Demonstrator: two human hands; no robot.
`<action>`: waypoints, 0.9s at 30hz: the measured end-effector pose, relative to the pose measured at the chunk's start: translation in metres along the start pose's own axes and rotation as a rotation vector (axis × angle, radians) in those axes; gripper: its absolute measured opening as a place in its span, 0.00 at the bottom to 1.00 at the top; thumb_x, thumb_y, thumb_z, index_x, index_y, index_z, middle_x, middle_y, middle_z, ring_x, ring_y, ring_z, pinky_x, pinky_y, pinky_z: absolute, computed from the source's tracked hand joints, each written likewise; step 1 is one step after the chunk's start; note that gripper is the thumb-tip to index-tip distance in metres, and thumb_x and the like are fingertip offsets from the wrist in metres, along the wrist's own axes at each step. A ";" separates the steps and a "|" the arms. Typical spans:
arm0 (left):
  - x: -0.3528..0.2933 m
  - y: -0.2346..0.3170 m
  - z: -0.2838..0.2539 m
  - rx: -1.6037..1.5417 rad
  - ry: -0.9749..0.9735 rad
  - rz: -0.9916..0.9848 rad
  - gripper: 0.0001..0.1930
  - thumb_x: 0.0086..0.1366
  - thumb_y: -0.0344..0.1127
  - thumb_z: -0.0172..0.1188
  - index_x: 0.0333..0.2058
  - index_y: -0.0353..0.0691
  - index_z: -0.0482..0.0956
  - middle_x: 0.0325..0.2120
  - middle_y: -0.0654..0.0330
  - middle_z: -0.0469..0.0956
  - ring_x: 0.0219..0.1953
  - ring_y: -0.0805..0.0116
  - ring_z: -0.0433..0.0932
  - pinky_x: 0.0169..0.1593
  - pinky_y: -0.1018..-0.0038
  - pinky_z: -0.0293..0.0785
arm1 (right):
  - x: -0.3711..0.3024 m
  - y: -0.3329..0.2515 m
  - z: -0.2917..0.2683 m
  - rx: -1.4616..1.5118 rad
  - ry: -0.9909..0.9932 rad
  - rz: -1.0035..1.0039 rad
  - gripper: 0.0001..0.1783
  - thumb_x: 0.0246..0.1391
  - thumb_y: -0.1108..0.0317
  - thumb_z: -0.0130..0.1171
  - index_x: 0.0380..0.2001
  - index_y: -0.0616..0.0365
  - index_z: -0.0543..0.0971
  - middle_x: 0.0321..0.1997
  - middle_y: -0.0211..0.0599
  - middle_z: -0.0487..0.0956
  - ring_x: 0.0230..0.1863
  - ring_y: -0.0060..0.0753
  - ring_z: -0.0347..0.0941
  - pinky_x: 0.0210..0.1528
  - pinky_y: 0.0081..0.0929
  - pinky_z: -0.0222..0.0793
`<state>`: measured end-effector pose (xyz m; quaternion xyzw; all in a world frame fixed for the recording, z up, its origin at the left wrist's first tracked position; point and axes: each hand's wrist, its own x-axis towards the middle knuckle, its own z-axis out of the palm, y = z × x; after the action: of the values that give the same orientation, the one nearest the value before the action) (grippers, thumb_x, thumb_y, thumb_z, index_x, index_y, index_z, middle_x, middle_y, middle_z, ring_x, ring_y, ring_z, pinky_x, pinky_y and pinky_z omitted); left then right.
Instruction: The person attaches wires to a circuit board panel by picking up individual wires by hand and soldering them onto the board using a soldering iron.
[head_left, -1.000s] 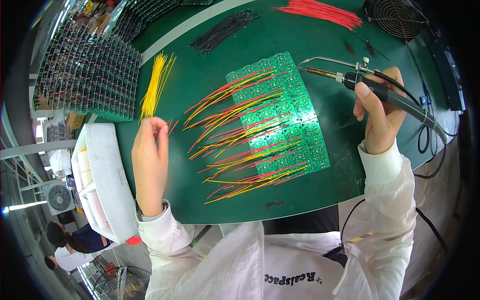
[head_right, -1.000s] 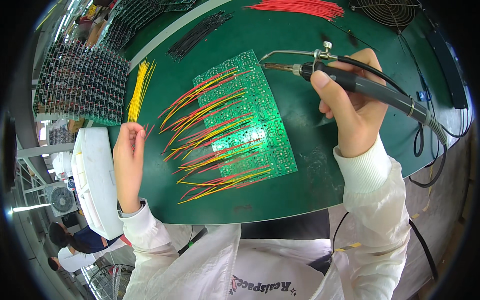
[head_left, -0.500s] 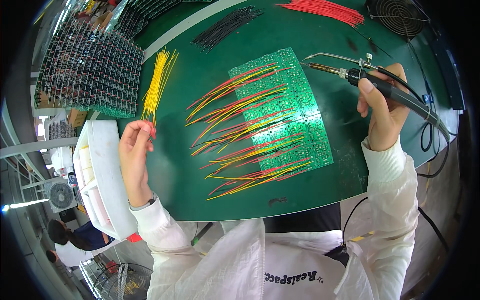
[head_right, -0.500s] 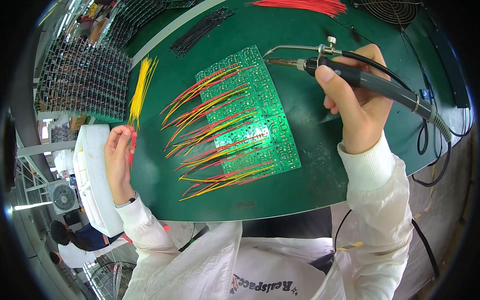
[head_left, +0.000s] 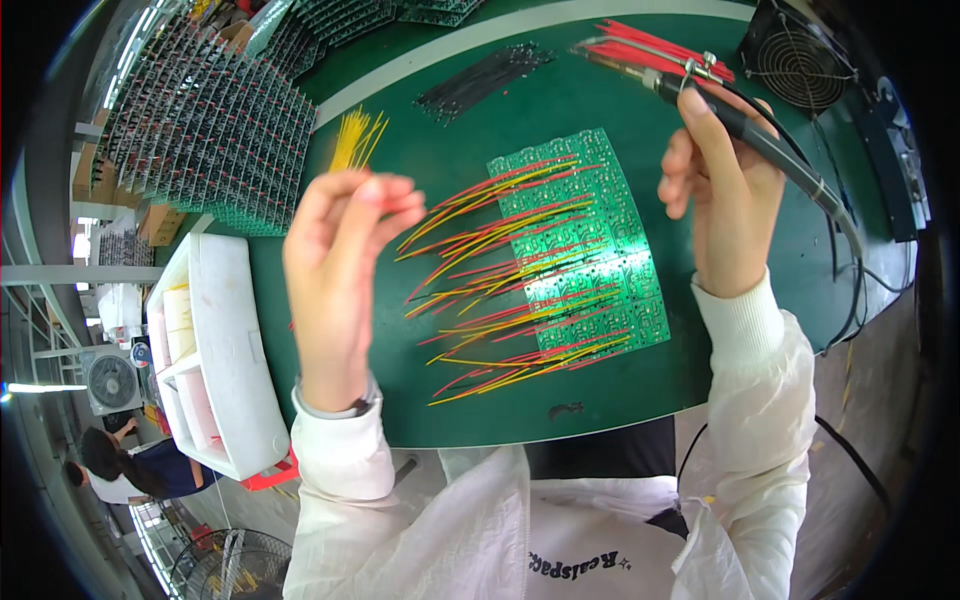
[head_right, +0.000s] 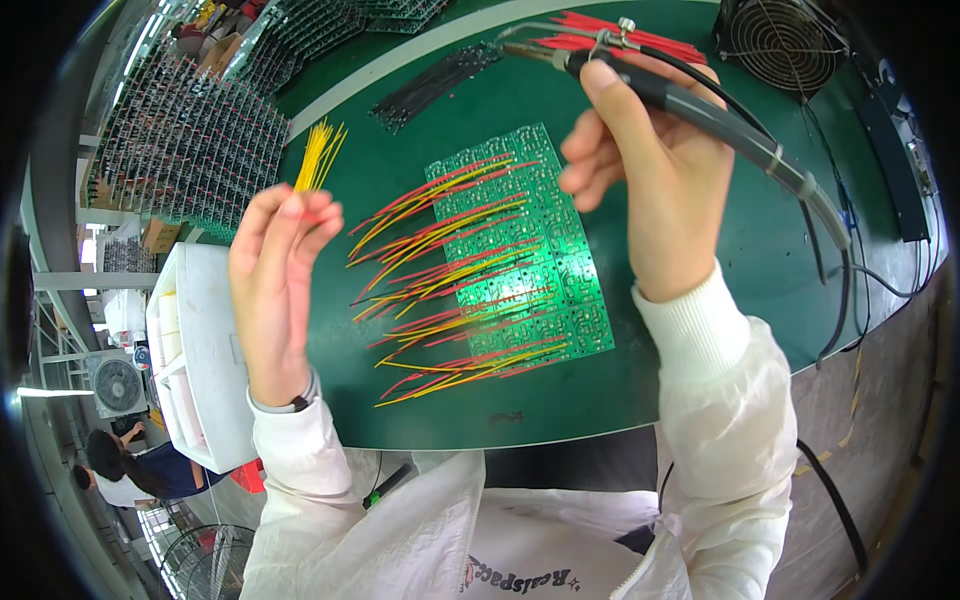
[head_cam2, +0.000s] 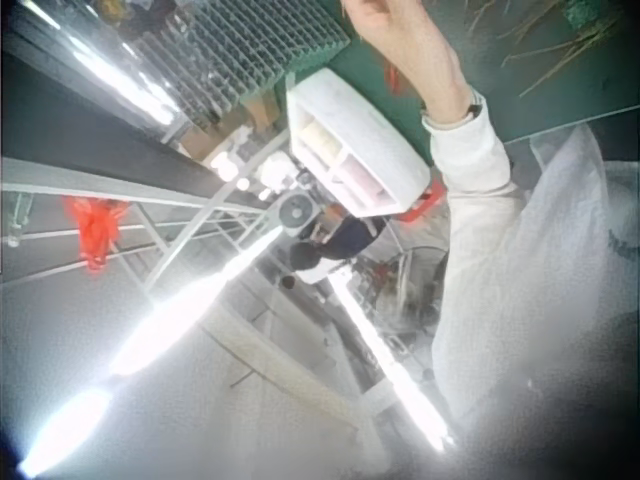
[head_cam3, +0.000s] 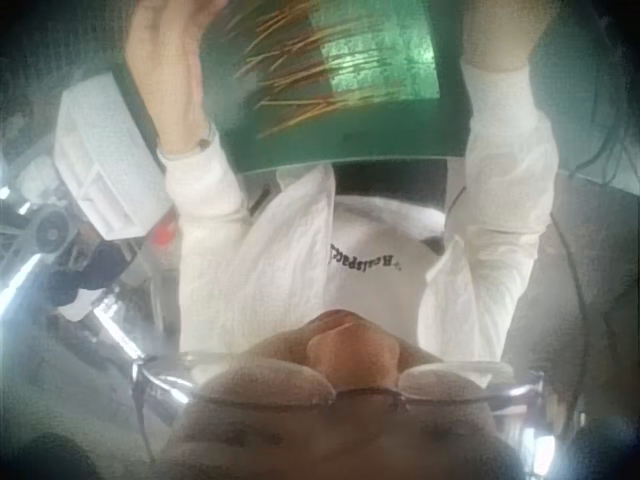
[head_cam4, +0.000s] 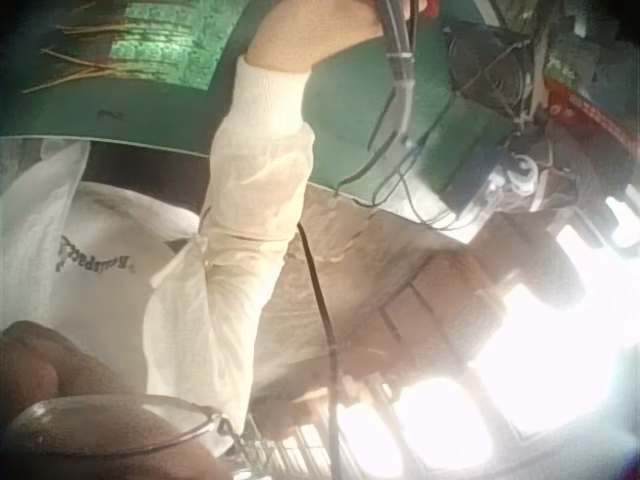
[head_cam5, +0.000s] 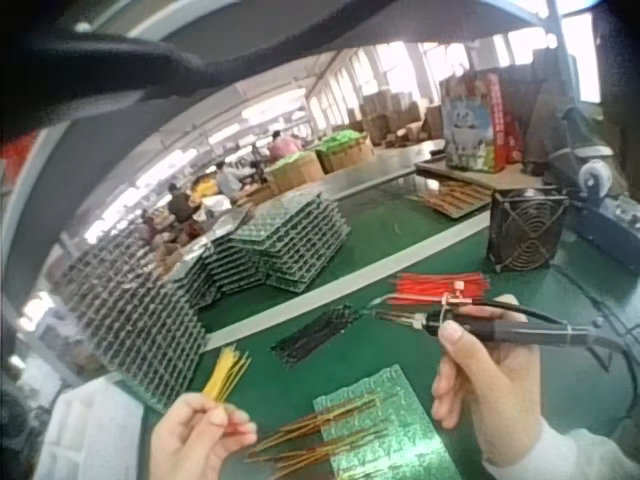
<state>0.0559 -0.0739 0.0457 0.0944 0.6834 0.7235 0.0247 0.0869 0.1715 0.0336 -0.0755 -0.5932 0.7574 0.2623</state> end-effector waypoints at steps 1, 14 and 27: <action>0.006 0.002 0.014 -0.057 -0.027 0.013 0.08 0.63 0.30 0.50 0.39 0.33 0.70 0.35 0.51 0.76 0.38 0.65 0.77 0.45 0.73 0.74 | 0.005 0.003 0.005 0.001 -0.004 -0.008 0.14 0.51 0.69 0.57 0.35 0.69 0.68 0.15 0.39 0.73 0.11 0.25 0.69 0.09 0.16 0.62; 0.026 -0.002 0.097 -0.327 -0.245 -0.056 0.08 0.63 0.31 0.52 0.37 0.32 0.71 0.39 0.52 0.74 0.42 0.65 0.75 0.51 0.73 0.71 | 0.011 0.006 0.013 0.162 0.065 -0.015 0.11 0.54 0.69 0.52 0.30 0.70 0.71 0.20 0.45 0.76 0.16 0.31 0.75 0.16 0.18 0.71; 0.019 -0.015 0.109 -0.173 -0.161 0.126 0.09 0.60 0.30 0.56 0.37 0.32 0.73 0.37 0.58 0.76 0.38 0.75 0.74 0.44 0.79 0.70 | -0.001 0.006 0.024 0.199 0.043 -0.056 0.14 0.56 0.70 0.51 0.41 0.70 0.67 0.24 0.47 0.78 0.15 0.25 0.73 0.14 0.15 0.69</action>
<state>0.0547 0.0372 0.0376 0.1922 0.6069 0.7700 0.0421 0.0752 0.1495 0.0343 -0.0489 -0.5111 0.8031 0.3023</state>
